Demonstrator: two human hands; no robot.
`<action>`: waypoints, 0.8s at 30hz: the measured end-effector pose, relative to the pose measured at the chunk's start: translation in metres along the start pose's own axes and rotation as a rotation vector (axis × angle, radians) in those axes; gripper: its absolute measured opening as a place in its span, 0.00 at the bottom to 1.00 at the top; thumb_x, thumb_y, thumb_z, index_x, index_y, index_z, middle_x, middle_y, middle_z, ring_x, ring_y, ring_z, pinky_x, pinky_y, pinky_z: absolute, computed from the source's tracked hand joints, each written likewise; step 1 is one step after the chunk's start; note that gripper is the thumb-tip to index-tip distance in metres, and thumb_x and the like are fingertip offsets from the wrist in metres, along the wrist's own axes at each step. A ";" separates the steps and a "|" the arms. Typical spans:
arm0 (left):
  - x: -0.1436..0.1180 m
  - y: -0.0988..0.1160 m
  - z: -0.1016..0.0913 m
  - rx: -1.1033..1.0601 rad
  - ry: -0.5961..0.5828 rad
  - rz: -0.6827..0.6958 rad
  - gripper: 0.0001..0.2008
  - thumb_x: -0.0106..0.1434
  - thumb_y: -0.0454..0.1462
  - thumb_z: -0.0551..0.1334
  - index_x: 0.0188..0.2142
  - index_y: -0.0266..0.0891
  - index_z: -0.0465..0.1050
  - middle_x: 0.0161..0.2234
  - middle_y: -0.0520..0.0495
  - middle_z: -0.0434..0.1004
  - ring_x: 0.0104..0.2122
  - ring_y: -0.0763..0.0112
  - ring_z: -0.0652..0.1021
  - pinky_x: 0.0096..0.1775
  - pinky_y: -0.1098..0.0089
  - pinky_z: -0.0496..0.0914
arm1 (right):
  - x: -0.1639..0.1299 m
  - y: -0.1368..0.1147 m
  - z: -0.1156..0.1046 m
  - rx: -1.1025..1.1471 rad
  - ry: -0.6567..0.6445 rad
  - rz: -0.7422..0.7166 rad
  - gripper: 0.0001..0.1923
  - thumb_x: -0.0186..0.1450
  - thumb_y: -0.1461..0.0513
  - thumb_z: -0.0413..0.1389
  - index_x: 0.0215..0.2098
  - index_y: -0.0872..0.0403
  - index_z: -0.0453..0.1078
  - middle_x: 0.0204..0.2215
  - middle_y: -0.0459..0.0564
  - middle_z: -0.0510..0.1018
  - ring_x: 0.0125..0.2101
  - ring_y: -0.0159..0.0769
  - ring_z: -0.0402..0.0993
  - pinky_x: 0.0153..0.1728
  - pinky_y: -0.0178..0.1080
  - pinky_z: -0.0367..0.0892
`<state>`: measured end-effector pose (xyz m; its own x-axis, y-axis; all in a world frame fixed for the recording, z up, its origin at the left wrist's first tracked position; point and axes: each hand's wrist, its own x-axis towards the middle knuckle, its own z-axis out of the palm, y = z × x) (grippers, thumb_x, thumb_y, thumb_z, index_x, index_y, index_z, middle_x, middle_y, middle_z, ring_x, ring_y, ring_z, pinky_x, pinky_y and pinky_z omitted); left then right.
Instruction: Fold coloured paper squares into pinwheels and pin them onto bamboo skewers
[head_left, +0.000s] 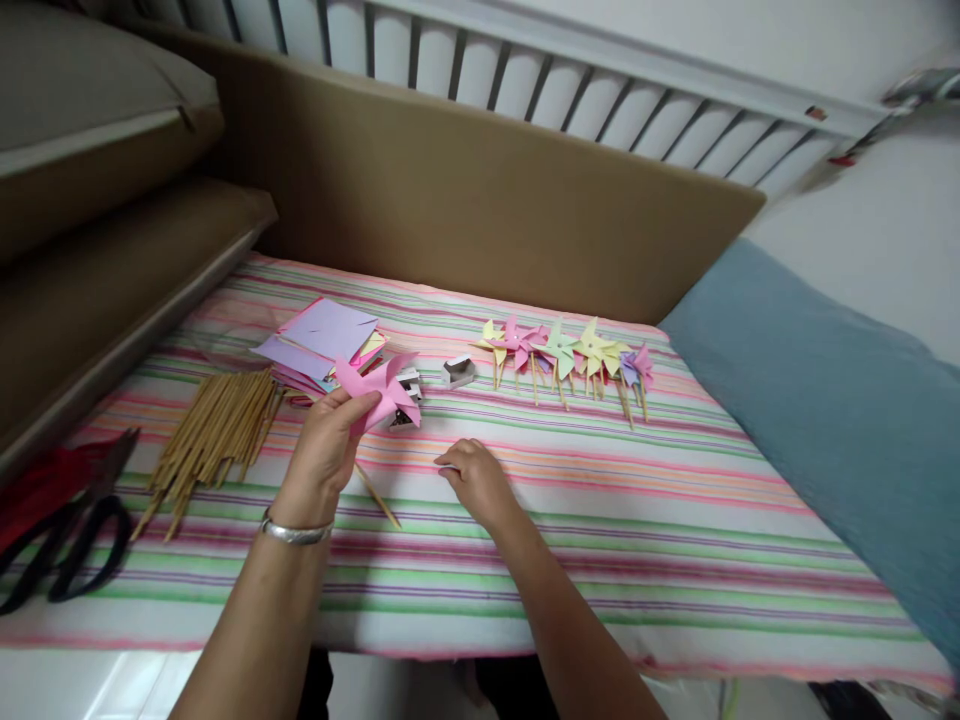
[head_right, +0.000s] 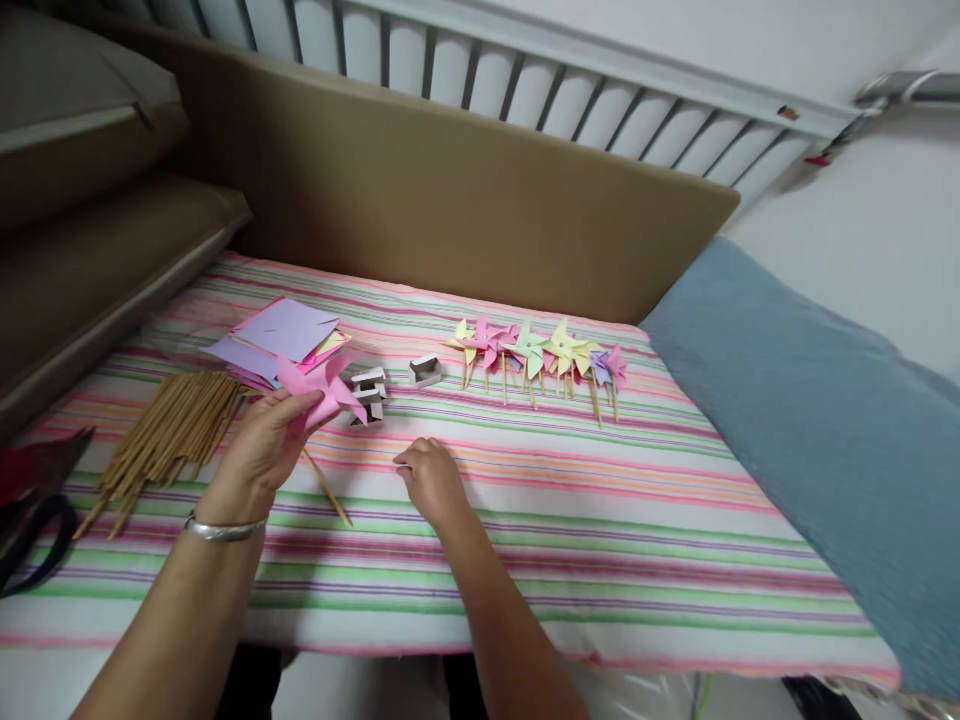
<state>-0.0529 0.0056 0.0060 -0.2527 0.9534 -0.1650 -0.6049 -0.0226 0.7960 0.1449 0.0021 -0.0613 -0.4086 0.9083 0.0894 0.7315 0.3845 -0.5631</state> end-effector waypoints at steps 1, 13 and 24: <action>0.000 0.000 0.000 0.002 0.001 -0.006 0.06 0.43 0.31 0.69 0.24 0.35 0.76 0.22 0.51 0.78 0.26 0.74 0.76 0.41 0.69 0.70 | 0.002 0.000 0.001 0.011 0.003 0.014 0.08 0.59 0.69 0.55 0.33 0.53 0.75 0.32 0.51 0.77 0.37 0.38 0.69 0.41 0.40 0.62; -0.005 -0.017 0.012 0.123 -0.039 -0.066 0.08 0.42 0.34 0.70 0.25 0.34 0.77 0.23 0.49 0.79 0.25 0.73 0.75 0.33 0.72 0.66 | 0.000 -0.035 -0.049 0.570 0.279 0.164 0.06 0.60 0.61 0.53 0.32 0.52 0.71 0.29 0.48 0.76 0.31 0.35 0.72 0.34 0.37 0.67; -0.021 -0.040 0.031 0.180 -0.143 -0.028 0.06 0.46 0.35 0.68 0.26 0.36 0.78 0.21 0.51 0.76 0.23 0.74 0.72 0.30 0.72 0.65 | 0.001 -0.053 -0.050 0.628 0.360 0.054 0.05 0.57 0.64 0.56 0.27 0.51 0.74 0.62 0.45 0.55 0.61 0.42 0.50 0.59 0.48 0.47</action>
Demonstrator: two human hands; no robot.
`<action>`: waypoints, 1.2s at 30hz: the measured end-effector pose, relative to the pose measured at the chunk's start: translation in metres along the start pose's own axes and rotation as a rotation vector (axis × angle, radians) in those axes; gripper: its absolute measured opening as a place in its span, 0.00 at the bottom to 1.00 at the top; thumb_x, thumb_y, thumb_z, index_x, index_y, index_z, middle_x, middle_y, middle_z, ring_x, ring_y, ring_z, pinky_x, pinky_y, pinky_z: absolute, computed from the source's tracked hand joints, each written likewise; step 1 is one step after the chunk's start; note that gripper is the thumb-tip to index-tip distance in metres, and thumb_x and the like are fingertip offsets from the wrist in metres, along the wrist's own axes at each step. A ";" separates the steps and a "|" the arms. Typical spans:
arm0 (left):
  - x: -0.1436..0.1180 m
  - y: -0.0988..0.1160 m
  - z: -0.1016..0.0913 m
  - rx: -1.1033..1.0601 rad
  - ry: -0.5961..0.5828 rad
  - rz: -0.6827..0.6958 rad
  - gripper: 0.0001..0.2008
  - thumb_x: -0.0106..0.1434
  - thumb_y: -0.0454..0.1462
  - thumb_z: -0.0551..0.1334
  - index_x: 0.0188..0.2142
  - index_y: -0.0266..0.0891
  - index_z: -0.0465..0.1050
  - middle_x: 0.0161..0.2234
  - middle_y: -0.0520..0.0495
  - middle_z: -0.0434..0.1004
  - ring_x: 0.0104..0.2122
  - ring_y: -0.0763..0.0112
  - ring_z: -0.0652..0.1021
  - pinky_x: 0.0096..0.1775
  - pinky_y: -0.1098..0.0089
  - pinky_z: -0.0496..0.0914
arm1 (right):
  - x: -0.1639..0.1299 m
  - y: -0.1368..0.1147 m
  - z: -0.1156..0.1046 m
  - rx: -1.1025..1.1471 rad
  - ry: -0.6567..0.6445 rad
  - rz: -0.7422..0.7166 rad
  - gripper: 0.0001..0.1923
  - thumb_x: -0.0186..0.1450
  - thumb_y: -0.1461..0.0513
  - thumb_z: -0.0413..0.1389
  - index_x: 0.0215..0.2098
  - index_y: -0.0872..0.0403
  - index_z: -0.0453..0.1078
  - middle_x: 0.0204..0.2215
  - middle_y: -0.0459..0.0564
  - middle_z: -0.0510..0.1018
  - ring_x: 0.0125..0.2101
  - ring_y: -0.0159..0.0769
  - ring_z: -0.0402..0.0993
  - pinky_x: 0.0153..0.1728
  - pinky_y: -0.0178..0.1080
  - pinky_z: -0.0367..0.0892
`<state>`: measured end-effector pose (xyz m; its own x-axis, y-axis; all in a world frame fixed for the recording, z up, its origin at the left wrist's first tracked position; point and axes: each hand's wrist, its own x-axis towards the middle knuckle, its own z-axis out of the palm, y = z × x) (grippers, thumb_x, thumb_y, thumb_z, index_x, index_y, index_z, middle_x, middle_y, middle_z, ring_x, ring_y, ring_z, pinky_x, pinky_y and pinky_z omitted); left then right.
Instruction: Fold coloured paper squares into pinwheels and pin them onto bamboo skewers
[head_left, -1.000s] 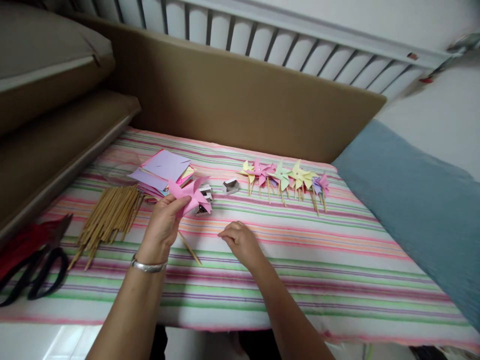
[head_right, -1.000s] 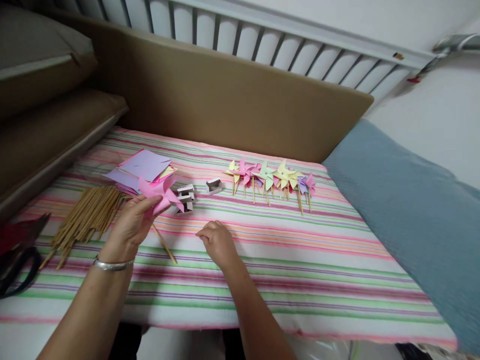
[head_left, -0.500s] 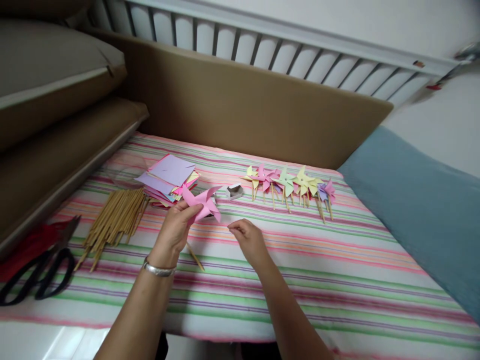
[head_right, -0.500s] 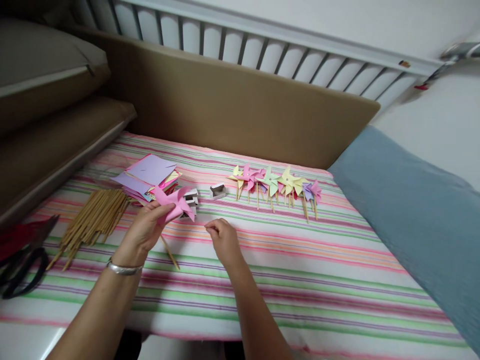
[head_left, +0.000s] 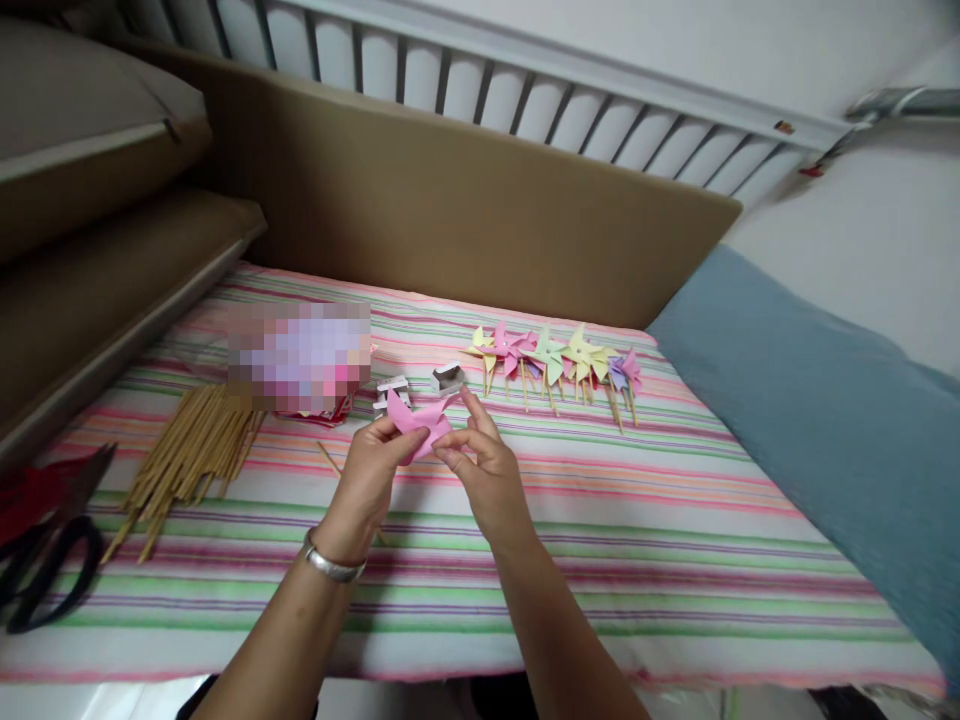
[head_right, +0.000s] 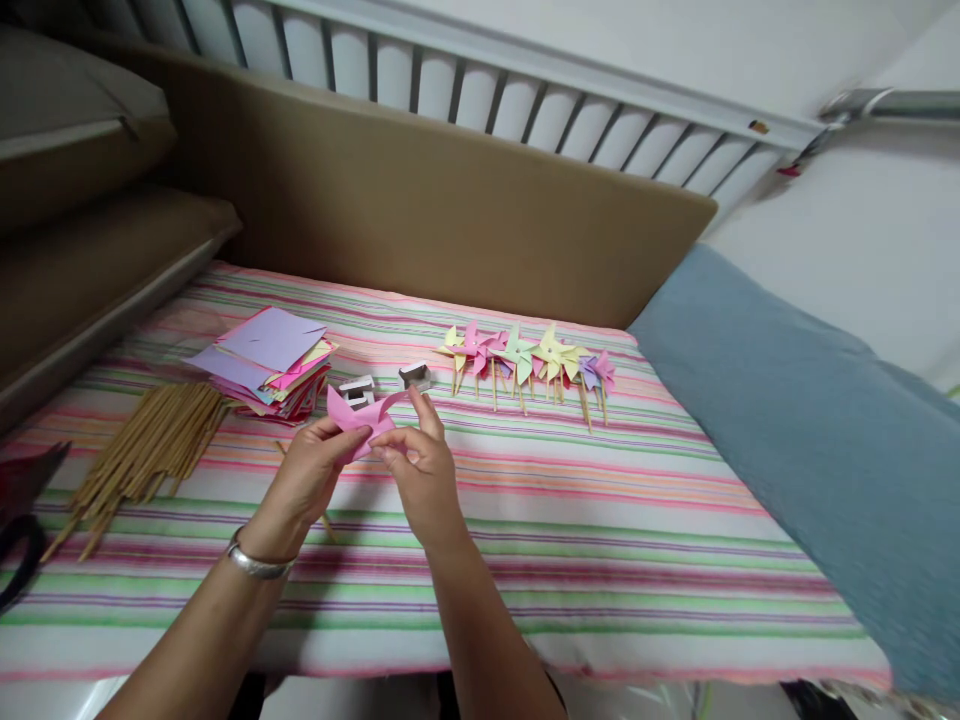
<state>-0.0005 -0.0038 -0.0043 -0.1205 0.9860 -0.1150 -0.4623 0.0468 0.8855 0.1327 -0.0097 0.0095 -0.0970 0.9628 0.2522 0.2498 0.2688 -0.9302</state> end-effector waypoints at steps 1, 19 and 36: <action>-0.001 0.000 0.002 0.007 -0.005 0.000 0.06 0.46 0.35 0.68 0.26 0.36 0.78 0.21 0.51 0.75 0.22 0.75 0.71 0.29 0.73 0.65 | 0.000 0.001 0.001 0.008 0.007 0.006 0.05 0.56 0.64 0.56 0.27 0.51 0.74 0.62 0.45 0.55 0.61 0.41 0.50 0.59 0.47 0.48; -0.003 -0.002 0.006 -0.010 -0.063 -0.042 0.08 0.44 0.34 0.69 0.28 0.38 0.79 0.25 0.51 0.79 0.25 0.73 0.74 0.33 0.71 0.67 | 0.003 0.007 -0.001 0.011 0.042 0.089 0.03 0.55 0.62 0.58 0.28 0.52 0.73 0.58 0.51 0.62 0.59 0.41 0.55 0.57 0.45 0.53; 0.000 -0.002 0.001 -0.030 -0.122 -0.107 0.09 0.45 0.34 0.69 0.29 0.36 0.79 0.28 0.47 0.81 0.30 0.70 0.76 0.38 0.69 0.67 | 0.002 0.007 0.000 0.126 0.026 0.181 0.03 0.54 0.61 0.59 0.27 0.51 0.75 0.59 0.51 0.62 0.61 0.42 0.51 0.56 0.44 0.51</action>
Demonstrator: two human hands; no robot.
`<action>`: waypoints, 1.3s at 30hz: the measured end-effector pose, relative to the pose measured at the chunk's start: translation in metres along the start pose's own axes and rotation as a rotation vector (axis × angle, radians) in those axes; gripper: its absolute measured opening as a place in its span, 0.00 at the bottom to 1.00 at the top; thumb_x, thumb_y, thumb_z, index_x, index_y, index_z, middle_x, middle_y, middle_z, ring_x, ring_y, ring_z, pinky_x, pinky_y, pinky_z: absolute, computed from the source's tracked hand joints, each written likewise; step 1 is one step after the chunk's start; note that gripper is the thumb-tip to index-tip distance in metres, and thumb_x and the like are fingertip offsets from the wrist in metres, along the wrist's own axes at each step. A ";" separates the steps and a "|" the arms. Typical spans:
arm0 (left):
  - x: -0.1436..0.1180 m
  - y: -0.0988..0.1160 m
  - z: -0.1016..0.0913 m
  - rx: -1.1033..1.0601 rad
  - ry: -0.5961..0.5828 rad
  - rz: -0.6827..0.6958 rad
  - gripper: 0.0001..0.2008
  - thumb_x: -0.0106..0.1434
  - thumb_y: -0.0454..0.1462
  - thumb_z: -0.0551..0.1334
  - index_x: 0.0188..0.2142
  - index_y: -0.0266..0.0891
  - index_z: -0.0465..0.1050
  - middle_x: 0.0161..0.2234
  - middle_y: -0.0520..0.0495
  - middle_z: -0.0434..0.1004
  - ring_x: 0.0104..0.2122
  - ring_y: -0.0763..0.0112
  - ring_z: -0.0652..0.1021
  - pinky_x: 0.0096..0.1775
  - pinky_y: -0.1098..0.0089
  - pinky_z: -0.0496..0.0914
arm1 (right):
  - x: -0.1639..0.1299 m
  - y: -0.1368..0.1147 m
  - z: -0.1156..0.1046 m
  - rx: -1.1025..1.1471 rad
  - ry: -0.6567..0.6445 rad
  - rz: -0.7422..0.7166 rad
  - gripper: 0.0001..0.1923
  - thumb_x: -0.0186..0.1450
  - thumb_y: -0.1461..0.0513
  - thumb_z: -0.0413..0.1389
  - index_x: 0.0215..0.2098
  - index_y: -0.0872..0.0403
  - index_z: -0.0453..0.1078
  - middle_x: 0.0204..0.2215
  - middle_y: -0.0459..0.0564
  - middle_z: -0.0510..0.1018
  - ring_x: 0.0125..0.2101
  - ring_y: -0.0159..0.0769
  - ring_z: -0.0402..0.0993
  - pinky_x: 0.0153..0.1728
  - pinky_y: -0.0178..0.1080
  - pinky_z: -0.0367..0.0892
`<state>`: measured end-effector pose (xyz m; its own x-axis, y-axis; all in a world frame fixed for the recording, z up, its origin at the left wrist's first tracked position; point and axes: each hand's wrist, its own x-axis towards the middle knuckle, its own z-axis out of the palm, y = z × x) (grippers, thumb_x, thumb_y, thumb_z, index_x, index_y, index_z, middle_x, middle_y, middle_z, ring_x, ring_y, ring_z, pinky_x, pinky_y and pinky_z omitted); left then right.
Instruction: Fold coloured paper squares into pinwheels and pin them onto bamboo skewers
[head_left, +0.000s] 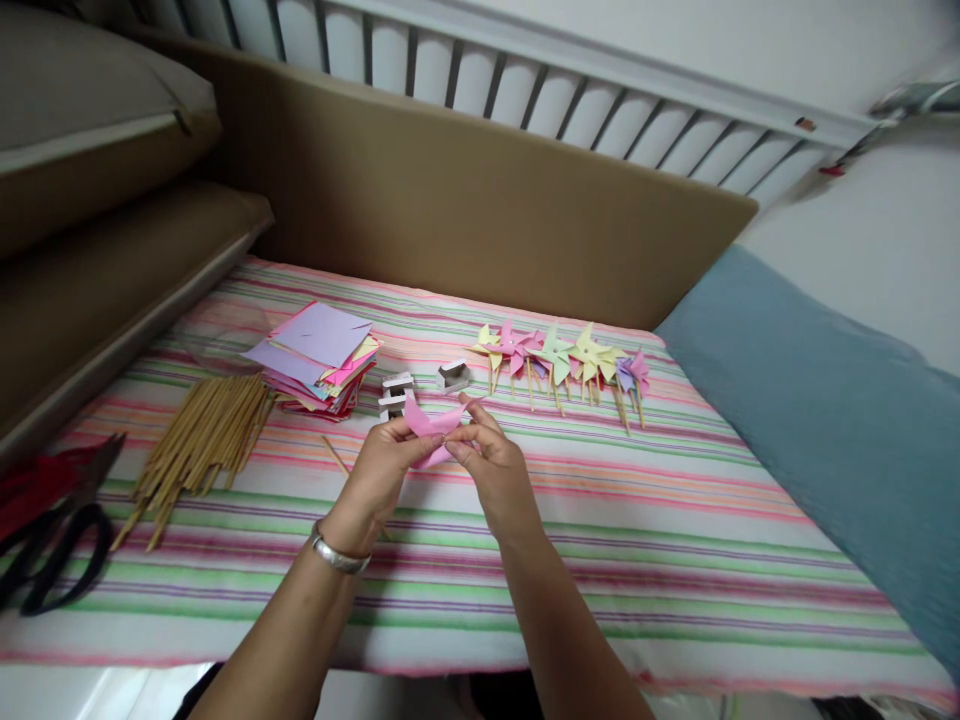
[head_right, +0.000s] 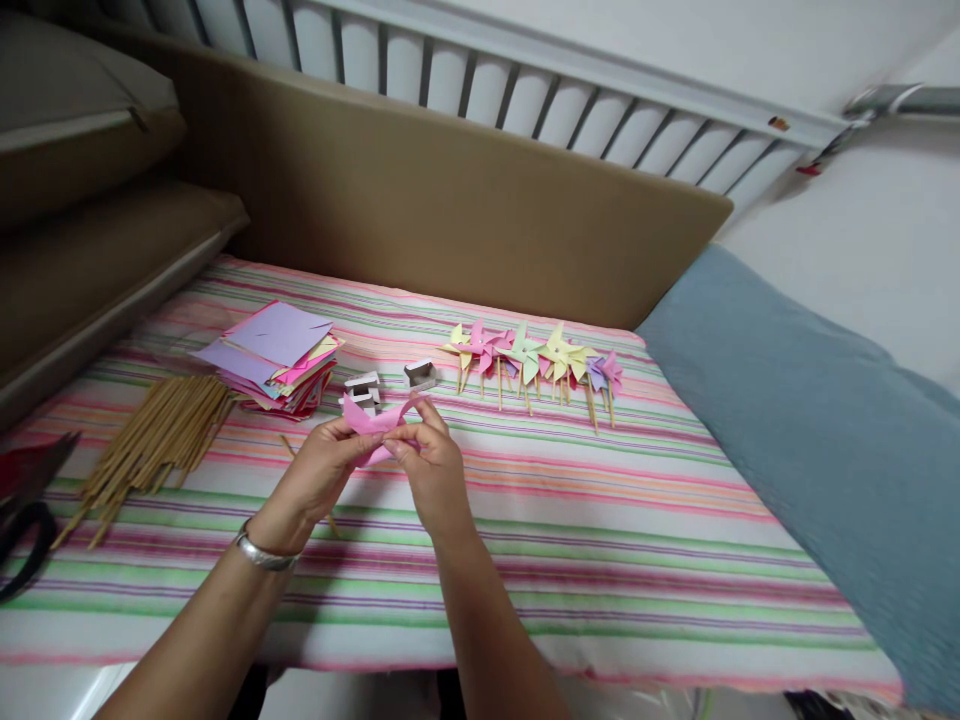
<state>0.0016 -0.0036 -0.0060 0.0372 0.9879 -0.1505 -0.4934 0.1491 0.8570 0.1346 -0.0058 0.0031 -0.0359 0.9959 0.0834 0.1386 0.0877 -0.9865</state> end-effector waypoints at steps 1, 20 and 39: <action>0.000 0.000 -0.001 0.003 -0.008 -0.007 0.08 0.45 0.34 0.69 0.29 0.36 0.79 0.27 0.47 0.80 0.30 0.70 0.76 0.38 0.69 0.67 | 0.000 0.001 0.000 -0.001 0.001 0.006 0.04 0.54 0.61 0.59 0.27 0.50 0.75 0.58 0.51 0.62 0.61 0.43 0.51 0.56 0.44 0.51; -0.001 0.002 0.000 -0.022 0.026 -0.023 0.07 0.44 0.34 0.70 0.27 0.35 0.79 0.25 0.49 0.80 0.26 0.74 0.74 0.35 0.72 0.67 | 0.002 0.002 0.001 0.011 0.012 0.030 0.04 0.52 0.61 0.59 0.27 0.51 0.76 0.58 0.51 0.63 0.60 0.44 0.53 0.55 0.45 0.53; 0.000 -0.001 -0.001 0.096 0.018 0.053 0.08 0.45 0.35 0.69 0.29 0.37 0.79 0.26 0.50 0.79 0.26 0.73 0.74 0.34 0.72 0.66 | 0.000 0.007 0.006 0.245 0.035 0.094 0.06 0.51 0.60 0.62 0.27 0.53 0.74 0.26 0.45 0.76 0.31 0.35 0.71 0.38 0.39 0.65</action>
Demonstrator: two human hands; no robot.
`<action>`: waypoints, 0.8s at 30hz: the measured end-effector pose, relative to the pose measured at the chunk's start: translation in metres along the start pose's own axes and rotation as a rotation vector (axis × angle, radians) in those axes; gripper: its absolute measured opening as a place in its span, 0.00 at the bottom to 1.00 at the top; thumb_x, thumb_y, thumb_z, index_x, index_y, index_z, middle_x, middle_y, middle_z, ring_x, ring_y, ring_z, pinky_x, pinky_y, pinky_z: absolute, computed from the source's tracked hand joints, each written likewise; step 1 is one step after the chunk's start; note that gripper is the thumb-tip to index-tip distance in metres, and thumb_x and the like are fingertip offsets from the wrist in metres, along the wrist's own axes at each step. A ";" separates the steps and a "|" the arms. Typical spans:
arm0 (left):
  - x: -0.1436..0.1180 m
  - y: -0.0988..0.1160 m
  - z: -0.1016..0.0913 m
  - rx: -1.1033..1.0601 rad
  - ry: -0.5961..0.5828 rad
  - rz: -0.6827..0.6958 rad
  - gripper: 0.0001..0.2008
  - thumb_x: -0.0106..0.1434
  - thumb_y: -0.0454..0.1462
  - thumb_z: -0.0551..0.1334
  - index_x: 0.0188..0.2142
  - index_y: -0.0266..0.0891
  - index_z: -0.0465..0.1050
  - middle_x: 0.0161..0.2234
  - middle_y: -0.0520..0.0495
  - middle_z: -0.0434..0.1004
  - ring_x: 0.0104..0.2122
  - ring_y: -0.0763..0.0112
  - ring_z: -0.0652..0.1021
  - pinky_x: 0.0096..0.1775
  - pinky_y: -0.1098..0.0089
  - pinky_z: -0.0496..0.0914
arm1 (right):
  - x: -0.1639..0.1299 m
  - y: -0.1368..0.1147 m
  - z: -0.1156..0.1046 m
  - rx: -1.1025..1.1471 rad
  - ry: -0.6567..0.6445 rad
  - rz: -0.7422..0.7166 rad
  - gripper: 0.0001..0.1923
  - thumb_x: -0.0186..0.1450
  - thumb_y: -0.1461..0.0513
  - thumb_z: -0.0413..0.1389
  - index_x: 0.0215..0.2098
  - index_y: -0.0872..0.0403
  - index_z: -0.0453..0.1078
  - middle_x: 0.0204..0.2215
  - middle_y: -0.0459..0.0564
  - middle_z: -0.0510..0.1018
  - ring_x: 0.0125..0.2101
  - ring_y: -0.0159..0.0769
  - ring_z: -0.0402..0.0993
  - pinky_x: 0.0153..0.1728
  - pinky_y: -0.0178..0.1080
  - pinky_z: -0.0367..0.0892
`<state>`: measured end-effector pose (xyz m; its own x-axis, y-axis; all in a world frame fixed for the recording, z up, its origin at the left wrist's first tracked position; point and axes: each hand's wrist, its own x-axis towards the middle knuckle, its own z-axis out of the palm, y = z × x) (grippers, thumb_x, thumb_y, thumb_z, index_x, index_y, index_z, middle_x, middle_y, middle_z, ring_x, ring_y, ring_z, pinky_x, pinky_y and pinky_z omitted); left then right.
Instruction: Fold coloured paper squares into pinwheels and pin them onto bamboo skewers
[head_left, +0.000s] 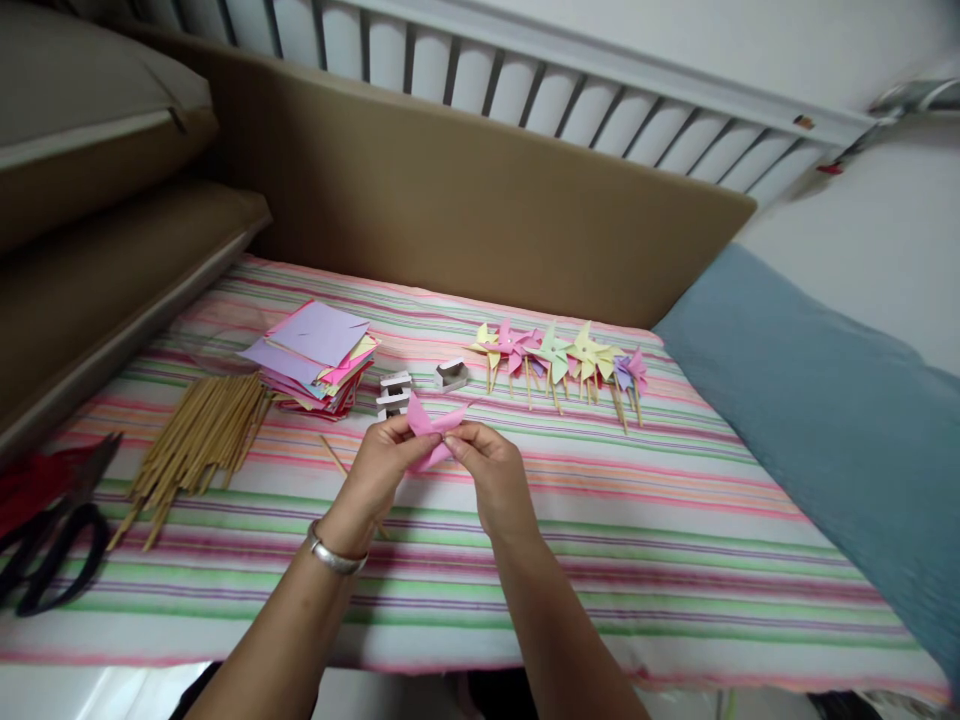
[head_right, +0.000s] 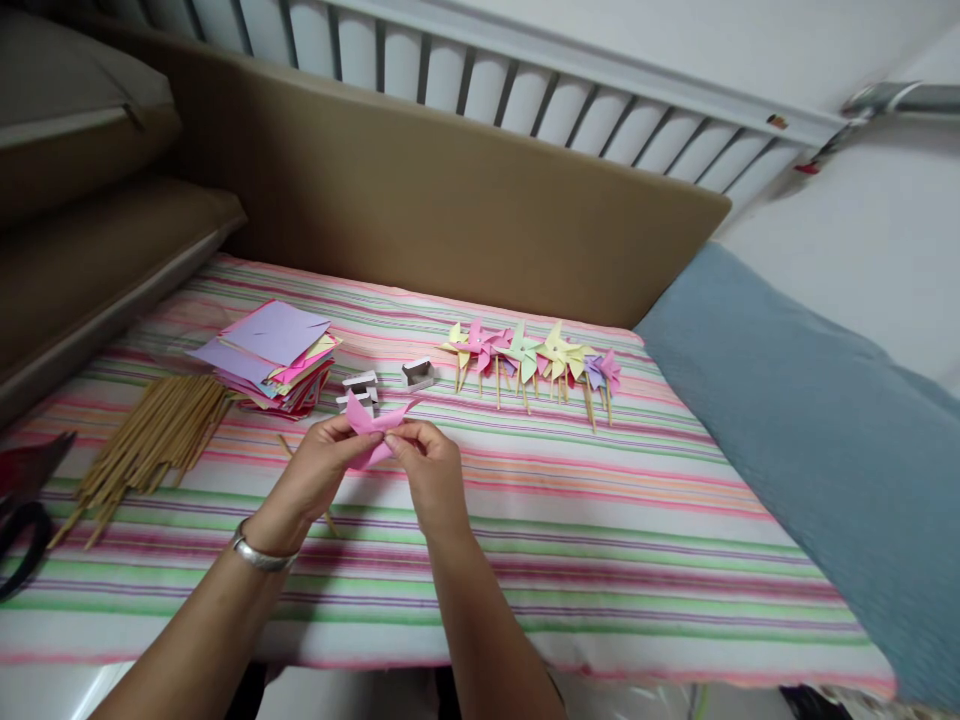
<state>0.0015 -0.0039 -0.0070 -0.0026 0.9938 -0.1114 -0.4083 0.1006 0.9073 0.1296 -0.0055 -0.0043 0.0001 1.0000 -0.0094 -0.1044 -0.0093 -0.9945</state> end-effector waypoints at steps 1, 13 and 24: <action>0.000 0.000 0.000 0.010 0.004 0.008 0.08 0.45 0.35 0.69 0.28 0.37 0.79 0.25 0.51 0.79 0.26 0.73 0.73 0.33 0.72 0.66 | 0.000 0.000 0.001 0.019 0.003 0.008 0.05 0.51 0.60 0.62 0.27 0.53 0.74 0.25 0.45 0.76 0.29 0.34 0.71 0.37 0.38 0.65; -0.001 0.003 0.005 0.012 0.018 0.018 0.09 0.42 0.36 0.70 0.25 0.35 0.77 0.18 0.54 0.72 0.20 0.78 0.67 0.25 0.75 0.62 | 0.000 0.000 0.003 0.052 0.065 0.020 0.05 0.50 0.61 0.62 0.23 0.54 0.72 0.19 0.42 0.73 0.24 0.30 0.67 0.29 0.35 0.62; -0.001 -0.003 0.004 0.048 0.011 0.026 0.09 0.43 0.35 0.70 0.26 0.35 0.78 0.20 0.53 0.74 0.21 0.78 0.68 0.25 0.76 0.61 | 0.001 0.003 0.003 0.073 0.075 0.003 0.05 0.49 0.62 0.62 0.23 0.54 0.72 0.19 0.42 0.73 0.23 0.31 0.67 0.29 0.35 0.61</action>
<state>0.0067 -0.0047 -0.0083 -0.0223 0.9955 -0.0920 -0.3637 0.0776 0.9283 0.1265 -0.0044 -0.0071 0.0739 0.9970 -0.0231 -0.1768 -0.0097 -0.9842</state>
